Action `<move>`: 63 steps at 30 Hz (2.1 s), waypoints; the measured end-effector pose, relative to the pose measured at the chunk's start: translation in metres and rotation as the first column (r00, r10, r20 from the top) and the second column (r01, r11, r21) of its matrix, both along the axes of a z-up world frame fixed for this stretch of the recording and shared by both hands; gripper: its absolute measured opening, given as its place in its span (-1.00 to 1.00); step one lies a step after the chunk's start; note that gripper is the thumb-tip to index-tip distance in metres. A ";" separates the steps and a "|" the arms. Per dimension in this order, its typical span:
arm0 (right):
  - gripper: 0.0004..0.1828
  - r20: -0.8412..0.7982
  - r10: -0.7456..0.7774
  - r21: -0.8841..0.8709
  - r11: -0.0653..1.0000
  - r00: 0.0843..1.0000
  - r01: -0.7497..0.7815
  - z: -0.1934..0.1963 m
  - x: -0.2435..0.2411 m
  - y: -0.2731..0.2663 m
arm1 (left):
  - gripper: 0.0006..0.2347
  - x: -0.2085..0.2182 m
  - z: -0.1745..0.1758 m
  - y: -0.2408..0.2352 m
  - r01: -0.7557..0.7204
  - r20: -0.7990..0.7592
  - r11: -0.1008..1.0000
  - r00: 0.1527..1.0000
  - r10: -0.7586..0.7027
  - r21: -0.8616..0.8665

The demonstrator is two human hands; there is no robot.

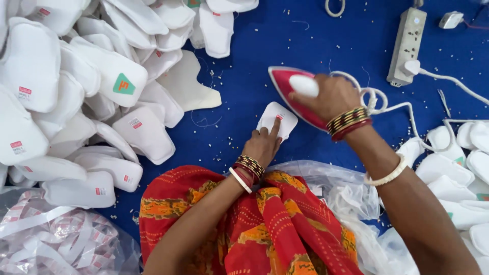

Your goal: Using an iron to press labels onto white fabric shoe components while sitting on the floor.

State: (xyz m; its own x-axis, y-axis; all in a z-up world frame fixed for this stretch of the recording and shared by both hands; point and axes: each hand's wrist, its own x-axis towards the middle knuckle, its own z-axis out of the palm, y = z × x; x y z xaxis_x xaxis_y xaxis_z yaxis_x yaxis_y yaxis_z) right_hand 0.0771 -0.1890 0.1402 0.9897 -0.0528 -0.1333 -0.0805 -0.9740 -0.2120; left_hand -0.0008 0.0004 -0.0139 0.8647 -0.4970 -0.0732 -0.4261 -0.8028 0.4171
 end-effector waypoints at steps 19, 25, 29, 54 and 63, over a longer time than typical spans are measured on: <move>-0.28 -0.141 -0.015 -0.103 0.995 0.990 0.000 -0.021 0.000 0.034 | -0.51 0.008 0.027 0.021 -0.304 -0.282 0.935 0.927 0.246 -0.184; -0.24 -0.250 0.019 -0.110 0.993 0.968 -0.048 -0.031 -0.010 0.049 | -0.37 0.015 0.034 0.020 -0.397 -0.353 0.916 0.866 0.354 -0.056; -0.24 -0.188 0.032 -0.145 0.988 0.982 -0.060 -0.051 0.019 0.052 | -0.34 0.012 0.033 0.019 -0.393 -0.339 0.919 0.861 0.380 0.034; -0.23 0.195 -0.214 0.290 0.945 0.957 0.152 -0.017 0.059 0.014 | -0.57 0.084 0.058 0.138 -0.491 -0.244 0.845 0.863 0.441 -0.209; -0.11 0.119 -0.312 0.761 0.639 0.942 0.116 -0.080 -0.012 -0.021 | -0.85 0.067 0.027 0.149 -0.789 -0.783 -0.472 0.557 -0.278 -0.394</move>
State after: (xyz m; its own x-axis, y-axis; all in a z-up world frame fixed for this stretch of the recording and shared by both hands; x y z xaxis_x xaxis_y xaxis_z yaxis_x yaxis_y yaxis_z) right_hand 0.0656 -0.2103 0.0607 0.9684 -0.2492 -0.0074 -0.1220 -0.4481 -0.8856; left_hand 0.0659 0.1494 0.0130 0.8928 -0.0668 -0.4455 0.2874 0.8460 0.4491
